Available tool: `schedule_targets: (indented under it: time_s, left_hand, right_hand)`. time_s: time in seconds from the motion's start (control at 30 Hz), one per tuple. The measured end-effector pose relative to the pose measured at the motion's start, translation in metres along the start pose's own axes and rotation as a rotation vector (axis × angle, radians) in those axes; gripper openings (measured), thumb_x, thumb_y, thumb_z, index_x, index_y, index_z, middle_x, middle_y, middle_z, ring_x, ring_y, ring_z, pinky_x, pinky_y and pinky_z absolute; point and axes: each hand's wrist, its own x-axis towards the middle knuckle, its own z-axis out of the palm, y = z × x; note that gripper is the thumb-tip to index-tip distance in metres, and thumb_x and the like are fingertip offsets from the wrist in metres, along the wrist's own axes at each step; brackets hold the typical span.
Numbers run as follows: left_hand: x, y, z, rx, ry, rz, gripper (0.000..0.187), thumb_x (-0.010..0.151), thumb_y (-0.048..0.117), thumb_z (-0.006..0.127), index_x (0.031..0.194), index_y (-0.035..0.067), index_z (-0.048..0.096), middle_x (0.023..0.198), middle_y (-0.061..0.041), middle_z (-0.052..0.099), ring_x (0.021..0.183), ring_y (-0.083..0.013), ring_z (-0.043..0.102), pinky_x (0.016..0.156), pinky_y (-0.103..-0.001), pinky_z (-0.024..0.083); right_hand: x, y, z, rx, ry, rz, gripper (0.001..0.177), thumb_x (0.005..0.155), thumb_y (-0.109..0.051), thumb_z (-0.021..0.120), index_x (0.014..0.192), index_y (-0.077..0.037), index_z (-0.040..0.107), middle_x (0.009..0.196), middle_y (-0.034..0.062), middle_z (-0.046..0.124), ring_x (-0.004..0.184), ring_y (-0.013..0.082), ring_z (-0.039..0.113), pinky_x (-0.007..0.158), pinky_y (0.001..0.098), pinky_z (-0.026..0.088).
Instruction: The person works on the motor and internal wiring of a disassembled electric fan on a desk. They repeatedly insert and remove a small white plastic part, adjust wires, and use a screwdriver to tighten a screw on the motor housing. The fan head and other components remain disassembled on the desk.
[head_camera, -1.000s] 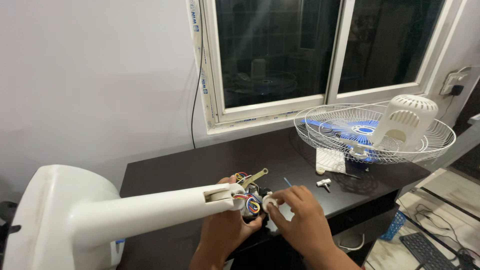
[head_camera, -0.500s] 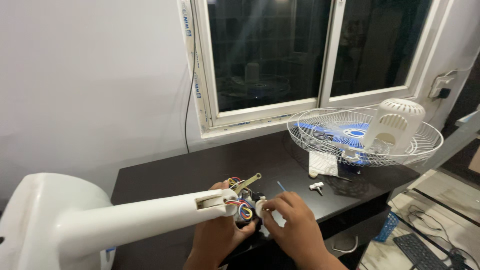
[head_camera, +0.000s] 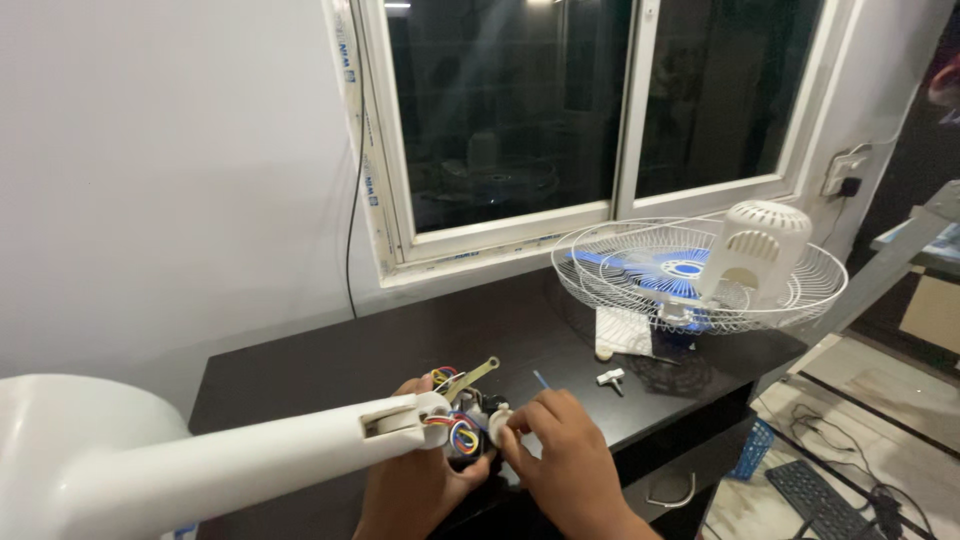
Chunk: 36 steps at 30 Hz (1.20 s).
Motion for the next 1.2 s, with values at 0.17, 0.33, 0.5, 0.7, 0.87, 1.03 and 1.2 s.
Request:
schedule_targets:
  time_s: [0.17, 0.33, 0.5, 0.7, 0.87, 1.03, 1.2]
  left_hand:
    - [0.001, 0.003, -0.004, -0.004, -0.041, -0.053, 0.118, 0.054, 0.044, 0.096, 0.139, -0.009, 0.034, 0.128, -0.03, 0.051, 0.118, -0.0467, 0.055, 0.096, -0.057, 0.046]
    - [-0.001, 0.002, -0.004, 0.016, -0.111, -0.084, 0.114, 0.056, 0.043, 0.095, 0.141, -0.007, 0.038, 0.132, -0.03, 0.051, 0.118, -0.0459, 0.056, 0.101, -0.055, 0.046]
    - [-0.001, 0.001, -0.005, 0.016, -0.059, -0.048, 0.112, 0.056, 0.043, 0.093, 0.14, -0.01, 0.041, 0.129, -0.03, 0.053, 0.118, -0.0463, 0.057, 0.1, -0.056, 0.046]
    - [0.002, 0.004, -0.008, 0.077, -0.037, -0.03, 0.11, 0.056, 0.044, 0.093, 0.135, -0.012, 0.043, 0.124, -0.031, 0.057, 0.117, -0.0467, 0.058, 0.099, -0.055, 0.048]
    - [0.002, 0.005, -0.009, 0.018, -0.095, -0.09, 0.105, 0.056, 0.039, 0.092, 0.137, -0.009, 0.044, 0.125, -0.028, 0.058, 0.115, -0.0439, 0.06, 0.099, -0.052, 0.05]
    - [0.002, 0.008, -0.008, 0.038, -0.102, -0.102, 0.108, 0.053, 0.039, 0.093, 0.135, -0.009, 0.043, 0.128, -0.03, 0.053, 0.116, -0.0461, 0.057, 0.099, -0.053, 0.048]
    - [0.0, 0.003, -0.005, 0.007, -0.074, -0.066, 0.115, 0.054, 0.04, 0.093, 0.14, -0.012, 0.036, 0.129, -0.032, 0.05, 0.118, -0.0485, 0.055, 0.1, -0.054, 0.045]
  right_hand:
    - [0.002, -0.002, -0.002, -0.006, -0.007, 0.003, 0.016, 0.077, -0.018, 0.082, 0.076, -0.008, 0.07, 0.079, 0.0038, 0.068, 0.08, 0.0262, 0.066, 0.069, 0.0387, 0.053]
    - [-0.001, -0.004, -0.01, 0.064, 0.002, -0.071, 0.01, 0.078, -0.012, 0.077, 0.084, -0.006, 0.072, 0.084, 0.0068, 0.067, 0.081, 0.0272, 0.065, 0.069, 0.0397, 0.052]
    - [0.002, -0.009, -0.005, -0.062, -0.03, 0.013, 0.016, 0.081, -0.018, 0.081, 0.077, -0.007, 0.07, 0.081, 0.0055, 0.067, 0.082, 0.0275, 0.064, 0.074, 0.041, 0.052]
    - [0.003, -0.007, -0.013, 0.05, -0.039, -0.117, 0.013, 0.077, -0.013, 0.079, 0.085, -0.007, 0.071, 0.088, 0.0057, 0.067, 0.088, 0.0277, 0.064, 0.076, 0.0403, 0.052]
    - [-0.001, -0.002, -0.01, 0.045, -0.026, -0.109, 0.012, 0.078, -0.013, 0.078, 0.083, -0.007, 0.07, 0.087, 0.0058, 0.067, 0.088, 0.0277, 0.064, 0.076, 0.04, 0.052]
    - [0.005, -0.009, -0.007, -0.069, -0.043, 0.011, 0.018, 0.08, -0.019, 0.082, 0.075, -0.008, 0.069, 0.081, 0.0061, 0.066, 0.084, 0.0287, 0.062, 0.073, 0.0414, 0.051]
    - [0.003, -0.008, -0.016, 0.032, -0.068, -0.056, 0.011, 0.076, -0.014, 0.078, 0.082, -0.008, 0.071, 0.084, 0.0044, 0.068, 0.082, 0.0266, 0.063, 0.071, 0.0393, 0.051]
